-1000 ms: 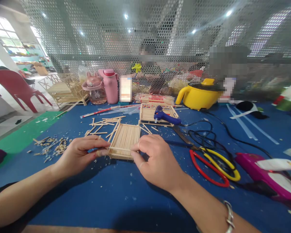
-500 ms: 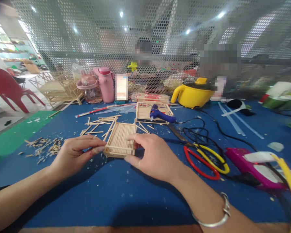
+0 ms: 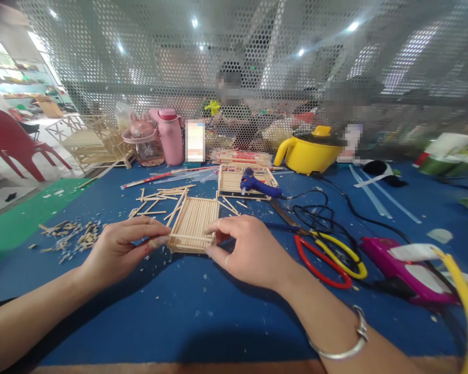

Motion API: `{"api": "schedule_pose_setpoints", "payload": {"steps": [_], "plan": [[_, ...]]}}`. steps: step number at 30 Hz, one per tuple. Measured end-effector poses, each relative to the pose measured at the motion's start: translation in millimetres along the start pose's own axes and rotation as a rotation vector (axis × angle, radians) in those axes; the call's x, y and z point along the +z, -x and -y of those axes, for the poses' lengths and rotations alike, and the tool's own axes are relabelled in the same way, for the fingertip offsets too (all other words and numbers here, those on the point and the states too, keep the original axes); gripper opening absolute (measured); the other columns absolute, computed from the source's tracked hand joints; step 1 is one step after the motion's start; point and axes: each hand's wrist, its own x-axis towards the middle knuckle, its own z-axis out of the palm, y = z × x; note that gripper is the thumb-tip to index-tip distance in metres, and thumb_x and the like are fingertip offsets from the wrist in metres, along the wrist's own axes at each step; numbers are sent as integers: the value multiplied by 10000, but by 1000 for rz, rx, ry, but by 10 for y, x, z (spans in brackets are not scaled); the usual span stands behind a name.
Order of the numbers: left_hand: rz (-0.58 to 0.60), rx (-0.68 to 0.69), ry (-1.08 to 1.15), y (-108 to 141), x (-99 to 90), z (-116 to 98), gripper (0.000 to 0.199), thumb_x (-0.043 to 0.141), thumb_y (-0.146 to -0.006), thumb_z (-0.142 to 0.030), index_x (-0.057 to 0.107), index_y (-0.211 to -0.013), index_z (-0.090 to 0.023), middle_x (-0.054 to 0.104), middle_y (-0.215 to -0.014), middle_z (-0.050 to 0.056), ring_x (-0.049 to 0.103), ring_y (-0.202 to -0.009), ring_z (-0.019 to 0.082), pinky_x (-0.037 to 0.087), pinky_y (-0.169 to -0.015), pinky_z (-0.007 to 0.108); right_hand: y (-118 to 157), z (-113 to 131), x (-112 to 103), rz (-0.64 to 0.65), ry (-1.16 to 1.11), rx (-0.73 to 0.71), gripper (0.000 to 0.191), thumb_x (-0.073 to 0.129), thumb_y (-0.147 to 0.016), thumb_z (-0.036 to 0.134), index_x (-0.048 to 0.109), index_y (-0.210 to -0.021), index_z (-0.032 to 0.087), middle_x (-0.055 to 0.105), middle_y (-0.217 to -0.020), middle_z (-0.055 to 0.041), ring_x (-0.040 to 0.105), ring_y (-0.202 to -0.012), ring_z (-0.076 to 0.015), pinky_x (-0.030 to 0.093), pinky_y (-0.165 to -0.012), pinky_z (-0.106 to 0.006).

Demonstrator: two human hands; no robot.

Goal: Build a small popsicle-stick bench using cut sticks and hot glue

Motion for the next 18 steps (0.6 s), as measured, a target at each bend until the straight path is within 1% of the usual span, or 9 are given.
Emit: {"api": "schedule_pose_setpoints", "payload": {"steps": [5, 8, 11, 12, 13, 15, 16, 17, 18], "plan": [[1, 4, -35, 6, -7, 4, 169, 604, -828, -246, 671, -979, -210, 709, -890, 24, 655, -784, 116, 515, -695, 212, 0, -2, 14, 12, 11, 17, 202, 644, -727, 245, 677, -925, 227, 675, -730, 29, 599, -670, -110, 445, -686, -250], [2, -10, -40, 9, -9, 0, 279, 622, -816, -277, 618, -1084, -200, 695, -881, 24, 638, -762, 113, 513, -693, 222, 1, -7, -17, 22, 2, 34, 297, 679, -699, 310, 669, -985, 228, 674, -755, 20, 605, -687, -124, 452, -691, -260], [7, -16, -51, 5, -31, -37, 393, 638, -800, -314, 558, -1165, -193, 646, -845, 19, 592, -715, 111, 505, -661, 236, 3, -36, -112, 12, -81, 51, 365, 660, -713, 408, 654, -1017, 205, 658, -740, 8, 599, -655, -129, 461, -636, -254], [-2, -17, -70, 5, -44, -56, 429, 648, -788, -334, 544, -1178, -189, 619, -838, 20, 570, -706, 115, 499, -647, 244, 2, -61, -155, -34, -118, 60, 347, 611, -754, 433, 654, -1005, 198, 650, -725, 4, 594, -641, -129, 459, -615, -252], [-21, -15, -90, 8, -58, -77, 460, 654, -779, -354, 531, -1188, -184, 589, -835, 22, 548, -706, 121, 493, -638, 253, -5, -97, -200, -114, -152, 79, 328, 541, -806, 445, 659, -975, 191, 641, -708, -1, 588, -637, -131, 459, -607, -253], [-82, -9, -110, 20, -86, -115, 490, 640, -781, -382, 505, -1203, -173, 542, -858, 33, 518, -738, 137, 484, -656, 274, -42, -217, -287, -329, -177, 145, 365, 387, -890, 421, 664, -900, 184, 624, -690, -14, 585, -654, -139, 470, -629, -264], [-119, -1, -103, 30, -96, -128, 482, 618, -797, -383, 492, -1210, -169, 530, -881, 41, 511, -766, 145, 480, -683, 288, -77, -305, -325, -424, -151, 189, 381, 346, -904, 392, 662, -874, 181, 623, -697, -22, 589, -674, -146, 480, -656, -274], [-159, 9, -89, 41, -102, -137, 461, 586, -819, -374, 478, -1218, -168, 522, -905, 48, 508, -799, 154, 476, -713, 301, -123, -412, -358, -490, -111, 232, 361, 349, -899, 360, 658, -871, 176, 626, -714, -32, 596, -695, -157, 491, -685, -289], [-197, 23, -71, 50, -103, -141, 435, 555, -840, -359, 469, -1223, -171, 518, -926, 54, 507, -825, 161, 471, -739, 312, -180, -536, -384, -482, 1, 273, 312, 379, -876, 326, 651, -914, 177, 642, -766, -40, 610, -727, -167, 499, -716, -302]]}}
